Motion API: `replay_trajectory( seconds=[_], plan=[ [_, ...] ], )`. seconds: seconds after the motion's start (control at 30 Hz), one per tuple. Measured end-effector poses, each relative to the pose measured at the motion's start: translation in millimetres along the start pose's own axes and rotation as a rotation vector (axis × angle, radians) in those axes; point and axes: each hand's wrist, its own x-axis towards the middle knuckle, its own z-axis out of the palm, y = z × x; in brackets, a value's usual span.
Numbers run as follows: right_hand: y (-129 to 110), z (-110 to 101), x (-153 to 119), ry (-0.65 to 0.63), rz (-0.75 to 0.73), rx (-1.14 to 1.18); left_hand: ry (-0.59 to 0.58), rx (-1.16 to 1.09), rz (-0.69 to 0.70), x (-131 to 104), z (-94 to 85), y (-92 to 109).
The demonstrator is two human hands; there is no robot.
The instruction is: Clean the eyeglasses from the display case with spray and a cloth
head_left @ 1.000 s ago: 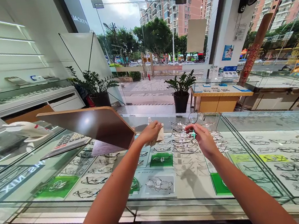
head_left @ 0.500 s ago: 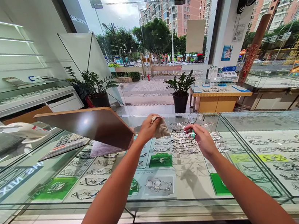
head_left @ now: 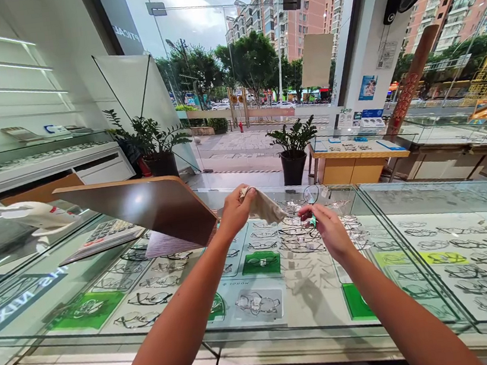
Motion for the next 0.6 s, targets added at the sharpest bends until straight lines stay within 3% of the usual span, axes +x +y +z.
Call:
replay_trajectory(
  seconds=[0.23,0.33,0.6],
  plan=[
    [1.0,1.4,-2.2,-0.042,0.030,0.001,-0.077,-0.206,-0.085,0.6,-0.5,2.5],
    [1.4,1.2,-2.3,-0.060,0.026,-0.012,-0.115,-0.318,-0.184,0.0,0.8,5.1],
    [1.8,6.2,-5.6,-0.158,0.071,-0.039,-0.194,-0.499,-0.272,-4.3,15.5,7.7]
  ],
)
